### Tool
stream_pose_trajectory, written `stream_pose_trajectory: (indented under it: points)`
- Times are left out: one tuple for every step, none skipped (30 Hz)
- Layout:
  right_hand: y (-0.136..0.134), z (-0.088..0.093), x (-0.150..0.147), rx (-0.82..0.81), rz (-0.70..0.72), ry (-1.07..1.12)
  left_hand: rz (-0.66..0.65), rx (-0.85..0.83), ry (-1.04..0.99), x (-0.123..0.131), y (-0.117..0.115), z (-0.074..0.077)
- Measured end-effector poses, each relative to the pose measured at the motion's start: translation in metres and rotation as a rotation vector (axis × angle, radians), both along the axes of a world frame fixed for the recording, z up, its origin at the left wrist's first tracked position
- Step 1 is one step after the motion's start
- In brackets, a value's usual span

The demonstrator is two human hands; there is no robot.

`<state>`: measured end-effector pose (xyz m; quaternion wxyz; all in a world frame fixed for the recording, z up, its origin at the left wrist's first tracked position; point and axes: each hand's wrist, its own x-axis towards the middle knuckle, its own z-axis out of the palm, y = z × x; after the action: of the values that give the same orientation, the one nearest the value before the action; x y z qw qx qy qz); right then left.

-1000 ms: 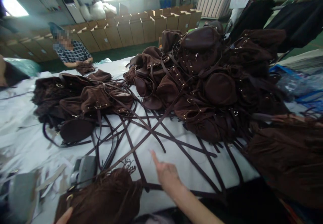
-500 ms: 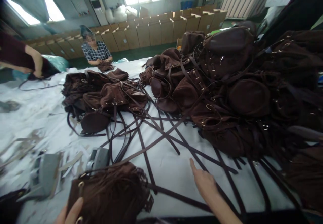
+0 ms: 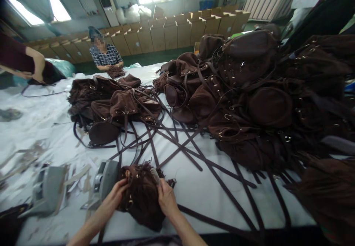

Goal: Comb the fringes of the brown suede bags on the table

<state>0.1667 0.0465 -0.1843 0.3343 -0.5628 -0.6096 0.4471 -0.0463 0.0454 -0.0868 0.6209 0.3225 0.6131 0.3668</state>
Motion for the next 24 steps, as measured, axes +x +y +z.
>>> stream_pose_trajectory:
  points:
    - [0.000, -0.002, 0.001, 0.000, 0.005, -0.006, -0.103, 0.044, 0.090, 0.000, -0.005, 0.000]
    - [0.001, -0.001, 0.002, 0.004, 0.025, -0.007, -0.215, 0.089, 0.175, 0.000, -0.008, 0.002]
    - [0.003, 0.002, 0.004, 0.010, 0.046, -0.007, -0.317, 0.135, 0.245, 0.000, -0.010, 0.005]
    - [0.007, 0.008, 0.006, 0.019, 0.059, -0.012, -0.394, 0.169, 0.289, 0.001, -0.009, 0.011]
    - [0.013, 0.015, 0.008, 0.037, 0.062, -0.020, -0.434, 0.172, 0.296, 0.002, -0.008, 0.018]
    - [0.021, 0.023, 0.011, 0.065, 0.056, -0.030, -0.430, 0.140, 0.267, 0.003, -0.006, 0.024]
    - [0.029, 0.030, 0.015, 0.098, 0.043, -0.044, -0.393, 0.098, 0.236, 0.004, -0.005, 0.030]
    - [0.038, 0.035, 0.020, 0.129, 0.021, -0.061, -0.344, 0.064, 0.218, 0.004, -0.005, 0.034]
    - [0.047, 0.039, 0.027, 0.152, -0.011, -0.080, -0.289, 0.039, 0.204, 0.005, -0.007, 0.034]
    - [0.053, 0.042, 0.034, 0.164, -0.051, -0.099, -0.234, 0.024, 0.203, 0.006, -0.009, 0.032]
    - [0.057, 0.043, 0.043, 0.164, -0.099, -0.119, -0.187, 0.022, 0.217, 0.007, -0.013, 0.026]
    - [0.056, 0.043, 0.052, 0.148, -0.156, -0.135, -0.156, 0.014, 0.225, 0.008, -0.017, 0.019]
    - [0.052, 0.043, 0.059, 0.111, -0.216, -0.144, -0.135, -0.005, 0.219, 0.010, -0.021, 0.012]
    - [0.044, 0.044, 0.066, 0.054, -0.264, -0.141, -0.125, -0.028, 0.188, 0.013, -0.025, 0.005]
    - [0.033, 0.047, 0.069, -0.011, -0.293, -0.126, -0.110, -0.048, 0.136, 0.016, -0.029, 0.000]
    - [0.021, 0.051, 0.069, -0.065, -0.289, -0.101, -0.091, -0.067, 0.066, 0.020, -0.031, -0.002]
    - [0.008, 0.057, 0.065, -0.094, -0.252, -0.072, -0.079, -0.087, -0.017, 0.024, -0.033, -0.003]
    - [-0.004, 0.063, 0.058, -0.091, -0.186, -0.042, -0.077, -0.111, -0.096, 0.028, -0.033, -0.001]
    - [-0.013, 0.068, 0.049, -0.061, -0.103, -0.017, -0.089, -0.136, -0.161, 0.032, -0.033, 0.002]
    - [-0.019, 0.072, 0.039, -0.029, -0.018, 0.007, -0.108, -0.165, -0.215, 0.035, -0.032, 0.006]
    - [-0.022, 0.073, 0.029, -0.021, 0.050, 0.028, -0.135, -0.193, -0.249, 0.038, -0.031, 0.009]
    - [-0.022, 0.071, 0.022, -0.045, 0.087, 0.045, -0.160, -0.220, -0.253, 0.039, -0.030, 0.012]
    - [-0.020, 0.066, 0.018, -0.094, 0.088, 0.057, -0.174, -0.250, -0.228, 0.039, -0.029, 0.014]
    - [-0.017, 0.059, 0.017, -0.155, 0.064, 0.062, -0.177, -0.286, -0.187, 0.038, -0.029, 0.016]
